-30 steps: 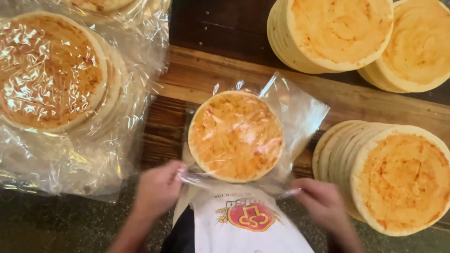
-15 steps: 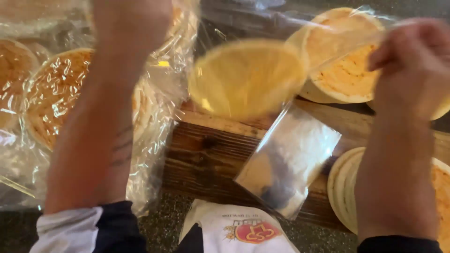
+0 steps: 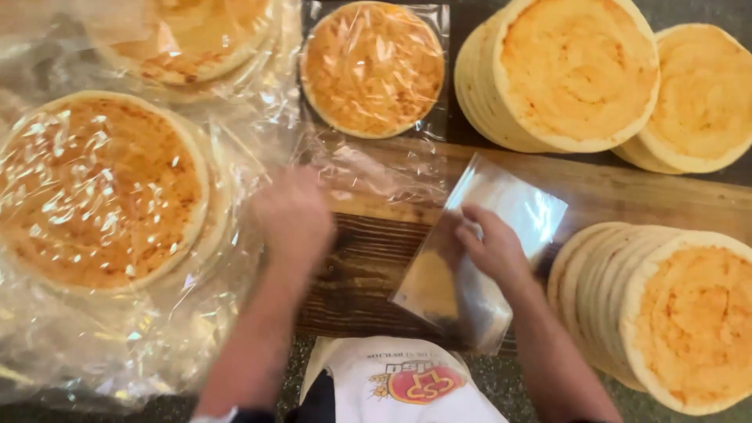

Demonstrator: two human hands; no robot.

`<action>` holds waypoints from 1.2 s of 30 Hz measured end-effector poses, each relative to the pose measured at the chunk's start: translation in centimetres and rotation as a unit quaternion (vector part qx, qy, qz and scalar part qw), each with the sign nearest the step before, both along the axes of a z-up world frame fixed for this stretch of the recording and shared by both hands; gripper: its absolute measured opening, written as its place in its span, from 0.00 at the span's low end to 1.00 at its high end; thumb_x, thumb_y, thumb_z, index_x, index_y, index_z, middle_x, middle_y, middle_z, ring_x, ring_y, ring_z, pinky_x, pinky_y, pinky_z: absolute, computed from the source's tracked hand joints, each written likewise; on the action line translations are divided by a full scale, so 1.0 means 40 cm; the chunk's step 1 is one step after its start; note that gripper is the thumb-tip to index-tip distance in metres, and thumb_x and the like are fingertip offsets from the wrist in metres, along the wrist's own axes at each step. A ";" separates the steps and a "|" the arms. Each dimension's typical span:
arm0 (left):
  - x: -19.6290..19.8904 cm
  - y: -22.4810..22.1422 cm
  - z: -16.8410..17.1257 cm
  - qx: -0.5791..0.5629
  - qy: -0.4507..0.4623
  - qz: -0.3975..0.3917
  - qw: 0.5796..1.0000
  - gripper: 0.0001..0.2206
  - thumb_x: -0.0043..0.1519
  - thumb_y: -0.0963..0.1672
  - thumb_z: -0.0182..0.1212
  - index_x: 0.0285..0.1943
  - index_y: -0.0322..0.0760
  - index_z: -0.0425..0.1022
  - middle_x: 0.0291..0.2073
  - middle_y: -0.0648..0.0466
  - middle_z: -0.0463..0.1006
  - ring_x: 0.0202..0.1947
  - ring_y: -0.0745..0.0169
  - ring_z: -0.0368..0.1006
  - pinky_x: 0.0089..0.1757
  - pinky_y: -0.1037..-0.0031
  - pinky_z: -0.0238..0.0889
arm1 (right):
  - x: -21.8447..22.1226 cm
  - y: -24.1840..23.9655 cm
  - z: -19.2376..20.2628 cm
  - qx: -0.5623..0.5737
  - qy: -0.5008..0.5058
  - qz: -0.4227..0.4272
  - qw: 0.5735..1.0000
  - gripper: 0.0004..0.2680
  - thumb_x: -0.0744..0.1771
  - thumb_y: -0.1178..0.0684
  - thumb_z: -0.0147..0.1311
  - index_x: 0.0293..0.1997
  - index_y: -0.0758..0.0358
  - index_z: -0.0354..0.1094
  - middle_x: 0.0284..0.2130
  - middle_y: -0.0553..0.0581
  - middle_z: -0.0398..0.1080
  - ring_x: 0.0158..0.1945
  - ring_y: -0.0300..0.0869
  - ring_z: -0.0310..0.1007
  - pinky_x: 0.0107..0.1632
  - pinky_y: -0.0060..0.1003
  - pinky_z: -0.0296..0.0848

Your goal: The person is taking individual pizza crusts from a stack and placing them into clear plastic bags for packaging.

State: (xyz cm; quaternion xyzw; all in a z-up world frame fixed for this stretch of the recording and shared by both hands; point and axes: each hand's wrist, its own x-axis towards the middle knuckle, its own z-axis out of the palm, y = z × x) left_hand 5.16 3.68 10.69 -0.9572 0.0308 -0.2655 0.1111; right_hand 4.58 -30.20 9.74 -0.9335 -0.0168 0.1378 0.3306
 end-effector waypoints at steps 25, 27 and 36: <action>-0.201 -0.580 -0.156 -0.226 0.148 -0.353 0.896 0.05 0.59 0.49 0.62 0.32 0.56 0.73 0.27 0.65 0.68 0.34 0.64 0.70 0.41 0.69 0.61 | -0.278 -0.222 -0.050 0.295 0.144 -0.315 0.891 0.11 0.64 0.46 0.66 0.48 0.55 0.77 0.30 0.53 0.77 0.33 0.38 0.73 0.35 0.35 0.75; -0.206 -0.576 -0.142 -0.239 0.158 -0.358 0.889 0.07 0.57 0.52 0.63 0.38 0.57 0.74 0.28 0.65 0.67 0.35 0.64 0.70 0.40 0.68 0.61 | -0.280 -0.246 -0.135 0.366 0.135 -0.329 0.860 0.03 0.64 0.57 0.62 0.36 0.65 0.78 0.19 0.54 0.72 0.23 0.35 0.70 0.26 0.27 0.68; -0.174 -0.587 -0.025 -0.646 0.509 -0.113 0.557 0.16 0.49 0.48 0.76 0.43 0.45 0.78 0.28 0.58 0.78 0.32 0.65 0.76 0.36 0.75 0.69 | -0.268 -0.090 -0.097 0.574 0.050 -0.373 0.727 0.12 0.68 0.60 0.58 0.23 0.63 0.62 0.15 0.51 0.60 0.20 0.35 0.62 0.24 0.23 0.58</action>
